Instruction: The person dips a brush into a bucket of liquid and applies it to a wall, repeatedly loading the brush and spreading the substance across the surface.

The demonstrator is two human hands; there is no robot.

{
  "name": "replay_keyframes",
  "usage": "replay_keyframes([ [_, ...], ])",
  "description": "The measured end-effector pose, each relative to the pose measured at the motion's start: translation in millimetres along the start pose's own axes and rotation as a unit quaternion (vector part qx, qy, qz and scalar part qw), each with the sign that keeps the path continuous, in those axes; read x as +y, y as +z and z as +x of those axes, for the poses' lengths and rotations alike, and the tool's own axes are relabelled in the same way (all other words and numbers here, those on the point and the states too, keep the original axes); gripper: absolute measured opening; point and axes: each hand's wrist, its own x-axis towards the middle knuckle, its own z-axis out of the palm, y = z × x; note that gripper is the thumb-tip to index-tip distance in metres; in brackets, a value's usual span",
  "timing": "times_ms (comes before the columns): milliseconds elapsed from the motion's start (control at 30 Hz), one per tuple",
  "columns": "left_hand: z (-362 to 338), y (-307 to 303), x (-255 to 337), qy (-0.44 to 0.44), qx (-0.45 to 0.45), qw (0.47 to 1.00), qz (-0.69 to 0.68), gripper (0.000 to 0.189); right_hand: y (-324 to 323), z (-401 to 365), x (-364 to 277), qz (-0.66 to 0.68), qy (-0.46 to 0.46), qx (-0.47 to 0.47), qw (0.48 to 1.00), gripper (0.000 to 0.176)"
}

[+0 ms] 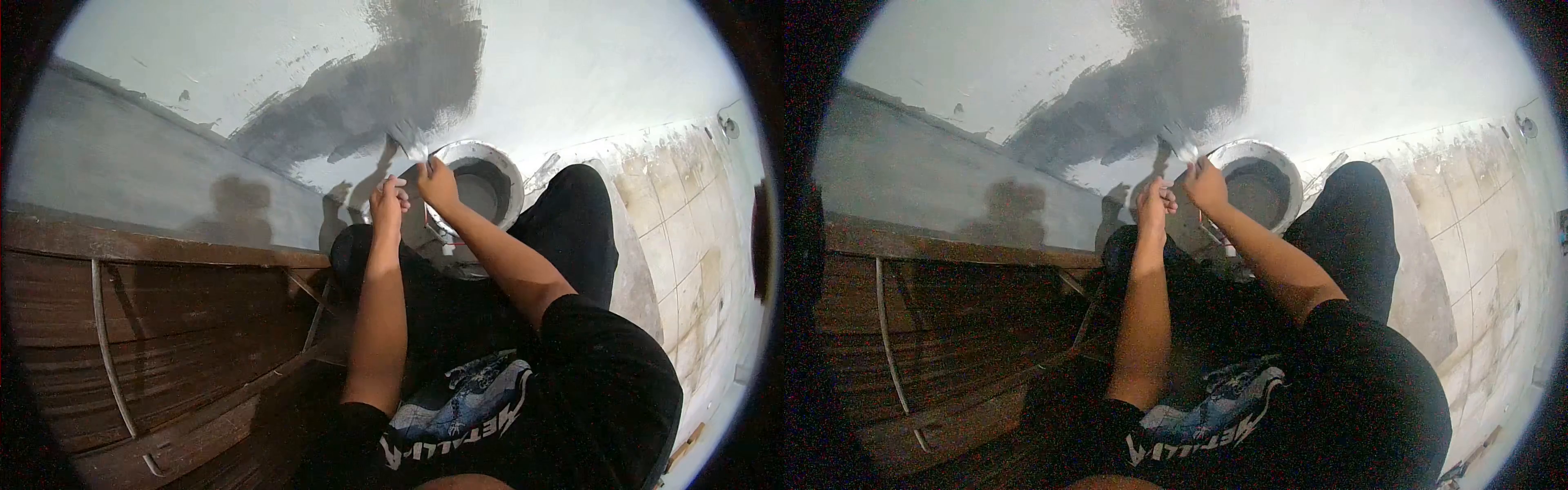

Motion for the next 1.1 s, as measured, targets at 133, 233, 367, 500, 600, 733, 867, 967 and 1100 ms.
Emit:
replay_keyframes([
  [133,-1,4,0,0.007,-0.003,1.0,-0.003,0.033,-1,-26,42,-0.059,0.131,-0.068,0.987,0.033],
  [233,-2,3,-4,0.019,-0.026,0.999,0.014,0.034,-9,-22,17,0.036,0.048,0.021,0.998,0.032],
  [367,-1,0,-4,0.01,-0.024,0.999,0.022,0.034,-33,5,-33,0.13,-0.063,0.05,0.988,0.031],
  [500,3,-2,-4,0.017,-0.015,1.0,0.019,0.035,-24,15,-6,0.035,-0.002,0.011,0.999,0.034],
  [600,3,1,-2,0.014,-0.021,1.0,0.016,0.035,-12,18,64,-0.057,0.18,-0.144,0.971,0.035],
  [733,-4,6,-1,0.014,-0.03,0.999,0.028,0.034,-21,-6,57,-0.008,0.112,0.053,0.992,0.035],
  [867,-1,2,-5,0.016,-0.031,0.999,0.03,0.035,-42,14,0,0.084,0.034,0.104,0.99,0.035],
  [967,2,-3,-6,0.016,-0.026,0.999,0.029,0.035,-33,27,14,0.01,0.084,0.052,0.995,0.036],
  [1100,0,1,-4,0.005,-0.023,1.0,0.017,0.035,-34,25,72,0.012,0.219,-0.028,0.975,0.039],
])
